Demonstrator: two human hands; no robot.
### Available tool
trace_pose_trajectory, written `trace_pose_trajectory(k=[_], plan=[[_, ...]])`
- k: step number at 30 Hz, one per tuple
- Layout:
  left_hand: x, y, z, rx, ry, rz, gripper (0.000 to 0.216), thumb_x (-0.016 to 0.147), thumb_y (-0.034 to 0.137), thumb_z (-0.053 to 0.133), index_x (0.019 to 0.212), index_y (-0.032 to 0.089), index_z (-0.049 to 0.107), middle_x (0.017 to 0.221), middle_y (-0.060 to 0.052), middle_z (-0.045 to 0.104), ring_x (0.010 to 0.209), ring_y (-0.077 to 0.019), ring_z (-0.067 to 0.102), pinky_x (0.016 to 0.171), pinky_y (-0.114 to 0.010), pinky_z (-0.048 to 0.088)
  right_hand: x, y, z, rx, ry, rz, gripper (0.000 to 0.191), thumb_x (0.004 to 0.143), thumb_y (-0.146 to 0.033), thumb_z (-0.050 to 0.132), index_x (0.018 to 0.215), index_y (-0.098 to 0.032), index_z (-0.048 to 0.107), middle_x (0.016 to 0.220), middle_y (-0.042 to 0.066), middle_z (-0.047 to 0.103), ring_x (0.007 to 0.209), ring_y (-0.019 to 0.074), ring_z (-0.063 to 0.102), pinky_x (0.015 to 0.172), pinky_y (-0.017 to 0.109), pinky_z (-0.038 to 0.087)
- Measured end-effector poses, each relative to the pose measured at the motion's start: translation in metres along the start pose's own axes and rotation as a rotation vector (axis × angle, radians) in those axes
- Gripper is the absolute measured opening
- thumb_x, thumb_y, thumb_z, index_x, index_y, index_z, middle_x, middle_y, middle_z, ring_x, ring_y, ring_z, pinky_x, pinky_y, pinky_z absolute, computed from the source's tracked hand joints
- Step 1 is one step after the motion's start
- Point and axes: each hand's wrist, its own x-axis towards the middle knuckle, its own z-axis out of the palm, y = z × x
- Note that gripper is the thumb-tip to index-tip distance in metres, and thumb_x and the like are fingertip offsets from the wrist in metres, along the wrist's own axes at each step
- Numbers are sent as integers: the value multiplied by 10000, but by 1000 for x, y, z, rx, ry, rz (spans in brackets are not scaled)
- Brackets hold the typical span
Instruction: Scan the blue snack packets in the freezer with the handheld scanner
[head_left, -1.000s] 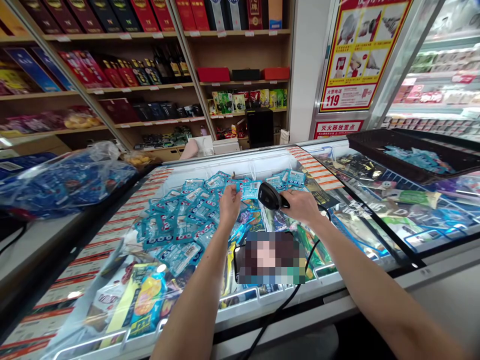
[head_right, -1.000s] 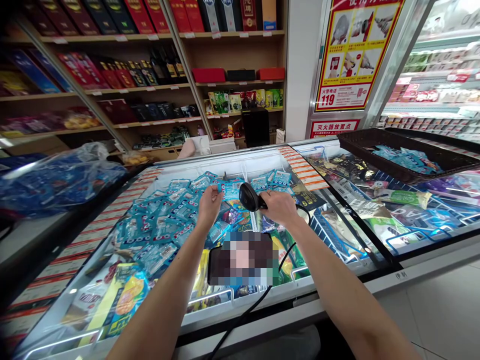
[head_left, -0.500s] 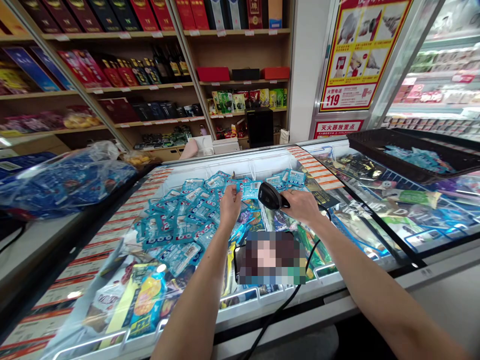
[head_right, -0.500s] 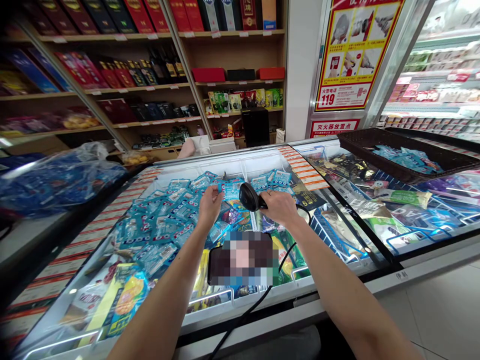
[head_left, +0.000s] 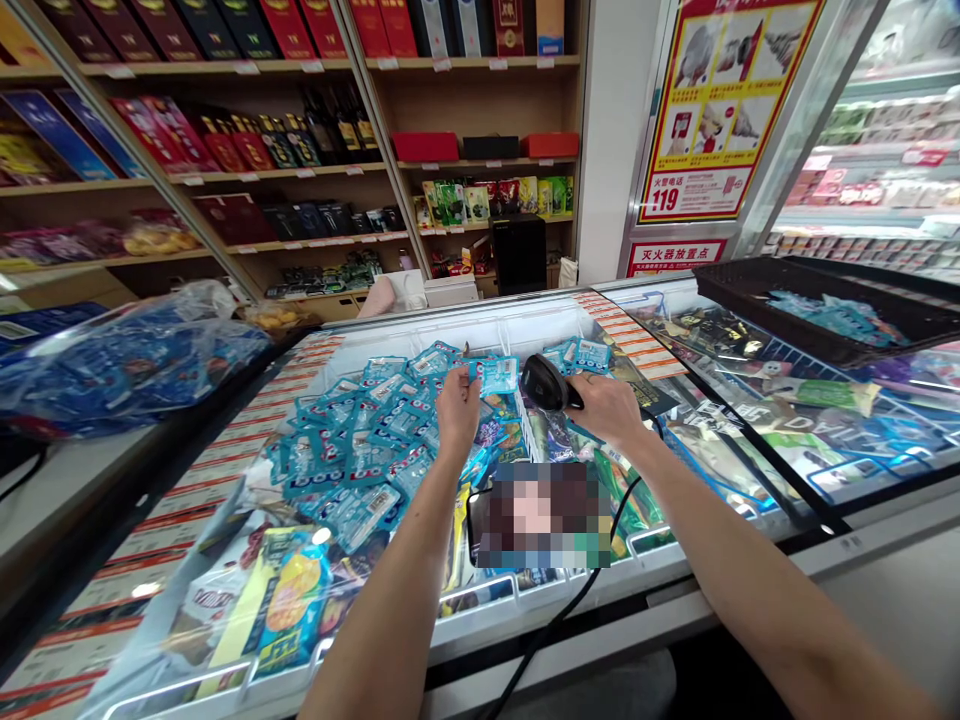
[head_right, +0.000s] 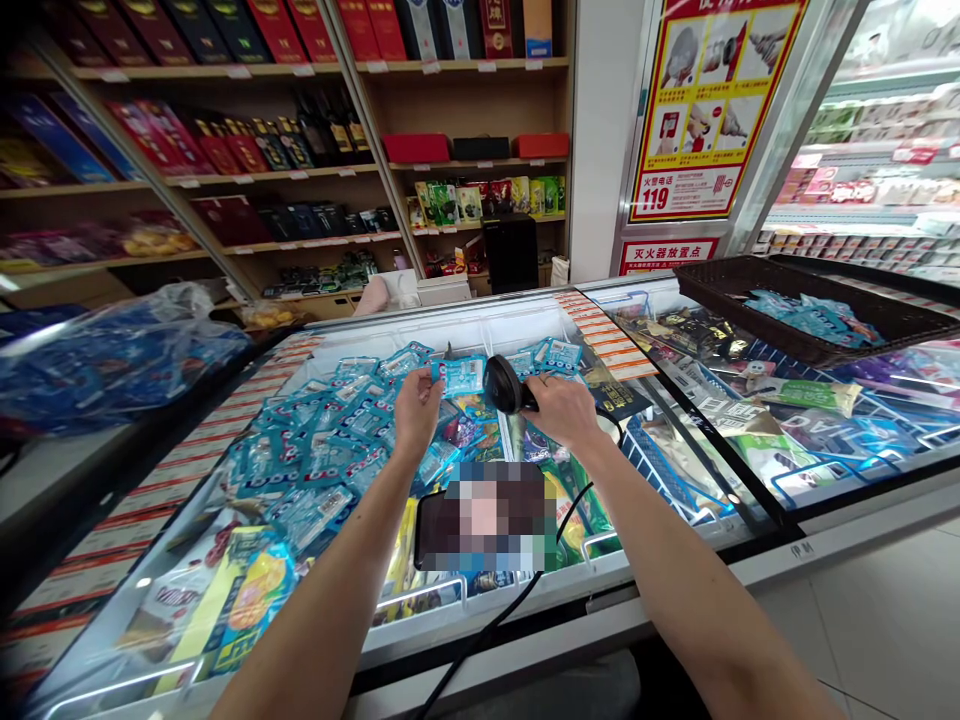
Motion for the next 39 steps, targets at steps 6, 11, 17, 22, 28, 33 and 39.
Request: trace_pose_trajectory(k=[6,11,17,22,28,33,39], plan=[[5,7,-20,233,185,8,344,859,291,455,1184,188,495,922,-76,621,853,-213,587,804,-346,445,2,7,-6,-11,-21,195,353,847,-411,484,1110,-204,596,993,86,681,893,224,616,666,273,365],[4,7,-30,518,161,36,395,841,234,445,1223,140,479,1088,-168,567,1034,-305,516,882,-451,399,3,12,-7,-44,-15,272,334,842,-440,486,1061,-217,605,939,70,687,811,227,631,639,280,371],[-4,14,-26,721,-31,308,317,849,154,403,1093,217,594,1249,-142,515,1144,-328,440,938,-499,327,3,16,-5,-51,5,291,319,824,-443,514,1041,-225,599,891,59,686,782,230,634,611,281,363],[-3,13,-20,717,-228,337,255,820,128,428,889,206,661,980,-126,614,1003,-304,509,898,-487,341,4,19,-6,-56,-1,353,339,831,-461,502,1048,-219,601,896,71,683,825,238,634,643,286,380],[-6,13,-16,723,-156,373,242,847,216,438,945,201,658,1018,-140,609,1006,-311,514,937,-501,308,5,23,-5,-49,13,396,348,832,-462,506,1065,-222,602,888,74,688,846,239,634,667,291,386],[-7,19,-4,561,-251,420,229,854,280,480,999,246,653,1063,-97,623,1021,-275,536,980,-467,311,5,23,-6,-38,3,413,353,837,-470,496,1054,-215,607,889,80,687,841,238,632,674,293,391],[-12,45,11,214,-630,487,313,891,330,437,1144,269,610,1158,-66,625,1077,-226,560,942,-397,406,6,27,-7,-36,5,472,340,823,-450,506,1048,-216,610,887,75,686,837,237,633,666,288,393]])
